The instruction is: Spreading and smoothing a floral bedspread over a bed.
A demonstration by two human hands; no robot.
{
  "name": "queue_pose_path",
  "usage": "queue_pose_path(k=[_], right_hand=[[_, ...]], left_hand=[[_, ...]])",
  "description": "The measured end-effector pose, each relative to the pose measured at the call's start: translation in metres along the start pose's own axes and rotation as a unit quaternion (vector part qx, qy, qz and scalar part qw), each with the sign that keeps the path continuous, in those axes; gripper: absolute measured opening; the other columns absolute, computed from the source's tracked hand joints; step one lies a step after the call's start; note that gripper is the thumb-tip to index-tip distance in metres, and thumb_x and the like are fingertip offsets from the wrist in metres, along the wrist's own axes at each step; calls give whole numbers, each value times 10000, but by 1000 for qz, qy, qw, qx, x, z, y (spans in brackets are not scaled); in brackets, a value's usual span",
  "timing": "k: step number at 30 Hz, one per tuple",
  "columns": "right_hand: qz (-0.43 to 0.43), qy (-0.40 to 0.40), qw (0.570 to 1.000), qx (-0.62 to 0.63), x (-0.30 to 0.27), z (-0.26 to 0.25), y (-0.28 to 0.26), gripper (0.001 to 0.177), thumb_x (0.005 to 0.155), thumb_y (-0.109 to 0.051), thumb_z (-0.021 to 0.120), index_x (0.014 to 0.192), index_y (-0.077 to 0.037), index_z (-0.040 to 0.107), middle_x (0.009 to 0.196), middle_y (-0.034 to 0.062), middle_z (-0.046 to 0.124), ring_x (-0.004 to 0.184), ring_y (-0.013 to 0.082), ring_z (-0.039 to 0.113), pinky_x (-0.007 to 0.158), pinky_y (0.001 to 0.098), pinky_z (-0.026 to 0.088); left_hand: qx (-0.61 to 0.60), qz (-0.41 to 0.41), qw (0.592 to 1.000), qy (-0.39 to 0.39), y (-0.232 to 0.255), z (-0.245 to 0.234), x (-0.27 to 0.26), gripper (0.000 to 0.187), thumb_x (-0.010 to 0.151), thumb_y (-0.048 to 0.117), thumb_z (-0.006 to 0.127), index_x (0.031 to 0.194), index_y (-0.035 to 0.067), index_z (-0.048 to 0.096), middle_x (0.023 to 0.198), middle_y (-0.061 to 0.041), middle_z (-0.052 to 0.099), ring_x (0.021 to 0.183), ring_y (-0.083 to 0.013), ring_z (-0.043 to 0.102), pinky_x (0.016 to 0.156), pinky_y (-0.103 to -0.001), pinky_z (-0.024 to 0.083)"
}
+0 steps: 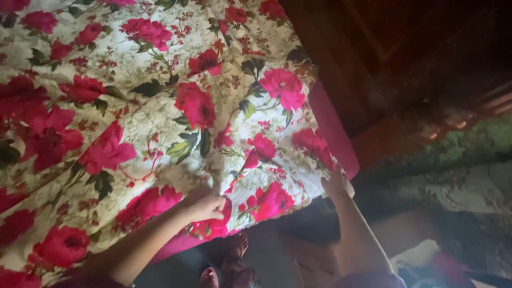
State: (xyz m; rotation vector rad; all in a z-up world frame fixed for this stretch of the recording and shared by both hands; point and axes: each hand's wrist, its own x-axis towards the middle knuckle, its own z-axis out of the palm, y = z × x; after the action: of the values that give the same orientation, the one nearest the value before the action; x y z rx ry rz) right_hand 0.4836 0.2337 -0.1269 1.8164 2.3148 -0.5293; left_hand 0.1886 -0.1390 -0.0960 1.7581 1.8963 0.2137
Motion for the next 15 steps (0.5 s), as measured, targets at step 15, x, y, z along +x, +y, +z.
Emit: queue_pose_path(k=[15], right_hand=[[-80,10,996,39,-21,50,27,753,863,-532,671,1530,-253,462,1704,166,157,1531,421,282,1184,516,376]], left_hand=[[46,-71,993,78,34,54,-30,140,819,231,723,780,96,727,745,-164,687,761,-367,706,700,-531,540]])
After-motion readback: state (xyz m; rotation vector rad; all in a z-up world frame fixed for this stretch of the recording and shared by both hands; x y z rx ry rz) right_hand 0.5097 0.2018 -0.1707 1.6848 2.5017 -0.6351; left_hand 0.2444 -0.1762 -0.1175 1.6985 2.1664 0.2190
